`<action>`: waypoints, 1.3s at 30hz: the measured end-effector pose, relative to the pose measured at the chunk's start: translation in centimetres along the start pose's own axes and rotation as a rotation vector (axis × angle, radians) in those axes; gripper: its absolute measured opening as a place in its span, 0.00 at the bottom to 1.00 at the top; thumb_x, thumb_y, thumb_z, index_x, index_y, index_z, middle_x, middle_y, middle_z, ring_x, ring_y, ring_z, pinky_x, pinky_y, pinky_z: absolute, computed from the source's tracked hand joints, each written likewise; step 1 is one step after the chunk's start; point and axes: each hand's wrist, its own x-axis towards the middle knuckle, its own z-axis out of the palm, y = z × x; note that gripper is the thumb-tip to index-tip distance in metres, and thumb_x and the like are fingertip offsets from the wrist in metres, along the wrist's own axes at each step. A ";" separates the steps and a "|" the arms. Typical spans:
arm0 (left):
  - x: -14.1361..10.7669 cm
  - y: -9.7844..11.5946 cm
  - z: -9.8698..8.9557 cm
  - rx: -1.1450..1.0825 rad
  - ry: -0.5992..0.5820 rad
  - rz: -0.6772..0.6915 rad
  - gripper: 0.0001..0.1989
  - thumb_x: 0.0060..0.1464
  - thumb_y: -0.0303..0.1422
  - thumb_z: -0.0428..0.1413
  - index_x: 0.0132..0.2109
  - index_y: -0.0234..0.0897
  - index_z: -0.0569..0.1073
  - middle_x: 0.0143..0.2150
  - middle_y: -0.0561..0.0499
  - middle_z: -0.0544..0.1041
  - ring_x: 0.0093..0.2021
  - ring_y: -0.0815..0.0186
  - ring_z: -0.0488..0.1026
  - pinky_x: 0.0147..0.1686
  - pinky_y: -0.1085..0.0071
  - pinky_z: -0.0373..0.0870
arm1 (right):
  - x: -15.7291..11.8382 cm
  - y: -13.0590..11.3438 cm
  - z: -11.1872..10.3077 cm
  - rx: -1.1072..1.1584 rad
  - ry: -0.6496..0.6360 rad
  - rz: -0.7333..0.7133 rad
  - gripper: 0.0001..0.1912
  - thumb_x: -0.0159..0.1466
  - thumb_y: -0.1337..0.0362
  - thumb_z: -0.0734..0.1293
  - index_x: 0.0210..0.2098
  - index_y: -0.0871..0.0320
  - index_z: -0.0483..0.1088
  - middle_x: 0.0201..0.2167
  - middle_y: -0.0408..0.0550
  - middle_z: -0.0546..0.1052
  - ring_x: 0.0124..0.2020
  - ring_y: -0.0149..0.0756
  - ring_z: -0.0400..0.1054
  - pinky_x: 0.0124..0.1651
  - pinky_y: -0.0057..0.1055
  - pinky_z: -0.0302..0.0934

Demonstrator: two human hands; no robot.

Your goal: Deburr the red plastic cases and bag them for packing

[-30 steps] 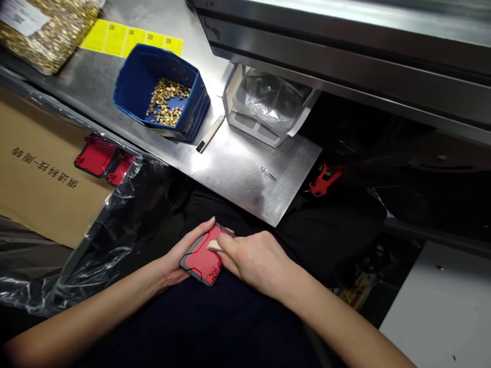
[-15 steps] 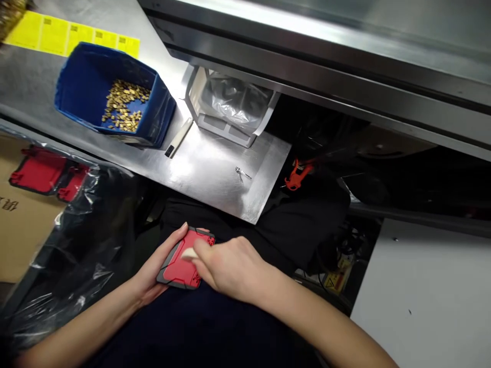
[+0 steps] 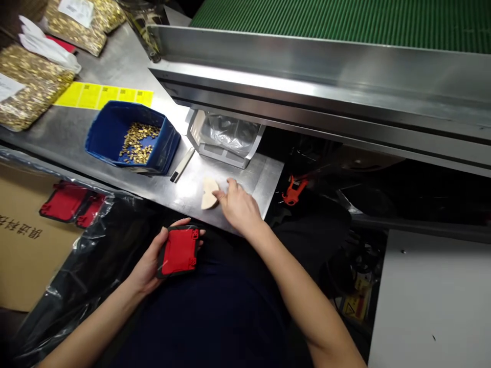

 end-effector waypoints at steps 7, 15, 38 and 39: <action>0.1 -0.9 -0.8 0.008 -0.049 0.050 0.34 0.60 0.50 0.62 0.67 0.39 0.65 0.58 0.35 0.79 0.53 0.48 0.80 0.52 0.56 0.78 | -1.9 13.1 -6.7 -0.437 0.099 0.174 0.24 0.76 0.62 0.49 0.62 0.58 0.69 0.44 0.60 0.80 0.41 0.48 0.76 0.41 0.37 0.64; 0.4 -1.5 -0.3 0.168 -0.033 0.102 0.35 0.58 0.50 0.64 0.67 0.38 0.67 0.60 0.35 0.78 0.55 0.46 0.78 0.51 0.57 0.77 | 0.4 23.3 -5.7 -0.605 -0.119 -0.123 0.28 0.69 0.76 0.57 0.67 0.59 0.68 0.56 0.65 0.73 0.57 0.50 0.65 0.57 0.45 0.56; -0.7 -0.7 -5.3 0.741 -0.165 0.290 0.30 0.63 0.51 0.56 0.65 0.37 0.67 0.54 0.39 0.81 0.53 0.48 0.78 0.54 0.58 0.72 | -8.8 -1.0 0.4 -0.487 -0.743 -0.276 0.11 0.59 0.64 0.65 0.37 0.61 0.78 0.34 0.57 0.83 0.35 0.50 0.79 0.35 0.37 0.65; -0.7 -0.7 -5.4 0.738 -0.163 0.289 0.30 0.63 0.51 0.56 0.64 0.37 0.67 0.54 0.39 0.81 0.52 0.49 0.78 0.53 0.59 0.73 | -8.8 -1.3 0.8 -0.489 -0.731 -0.265 0.11 0.60 0.63 0.65 0.36 0.60 0.78 0.34 0.57 0.83 0.35 0.50 0.79 0.35 0.36 0.65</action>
